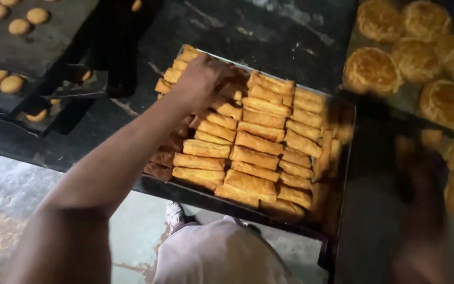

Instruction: The person transfers fried pastry sticks by hand from a full baking tray onto an empty tray, arranging them in neat rows and turning pieces to fit. They continue filling the second tray until it is packed and then lift the emptied tray away.

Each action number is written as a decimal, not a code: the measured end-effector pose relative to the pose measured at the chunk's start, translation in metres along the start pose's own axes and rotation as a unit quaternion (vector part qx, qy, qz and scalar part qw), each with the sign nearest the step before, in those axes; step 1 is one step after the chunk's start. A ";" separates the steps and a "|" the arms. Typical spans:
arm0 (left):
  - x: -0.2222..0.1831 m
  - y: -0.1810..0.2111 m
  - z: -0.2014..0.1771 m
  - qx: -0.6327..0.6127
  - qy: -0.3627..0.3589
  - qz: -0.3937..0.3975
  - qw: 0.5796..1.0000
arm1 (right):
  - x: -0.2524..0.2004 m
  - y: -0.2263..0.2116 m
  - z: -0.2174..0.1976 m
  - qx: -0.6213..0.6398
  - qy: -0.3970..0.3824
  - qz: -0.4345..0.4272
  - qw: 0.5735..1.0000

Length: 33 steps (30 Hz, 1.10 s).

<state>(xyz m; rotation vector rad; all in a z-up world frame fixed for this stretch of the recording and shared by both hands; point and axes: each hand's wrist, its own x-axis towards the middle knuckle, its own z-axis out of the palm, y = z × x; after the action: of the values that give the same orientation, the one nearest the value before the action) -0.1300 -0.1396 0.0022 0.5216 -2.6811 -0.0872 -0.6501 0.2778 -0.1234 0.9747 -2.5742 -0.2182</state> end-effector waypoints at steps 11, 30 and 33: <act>0.083 -0.042 0.055 -0.019 -0.210 -0.047 0.976 | -0.005 -0.110 -0.176 0.861 -0.217 -0.047 0.457; -0.168 -0.037 -0.116 -0.282 0.242 -0.136 0.918 | 0.047 -0.448 -0.302 0.349 -0.264 -0.178 0.881; -0.209 -0.028 -0.115 -0.289 0.256 -0.162 0.908 | 0.053 -0.448 -0.273 0.260 -0.072 -0.354 0.896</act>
<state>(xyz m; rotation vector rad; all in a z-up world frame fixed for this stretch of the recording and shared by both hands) 0.1035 -0.0863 0.0249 0.6709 -1.9074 -0.7099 -0.3058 -0.0954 0.0199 2.1494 -2.3184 0.2432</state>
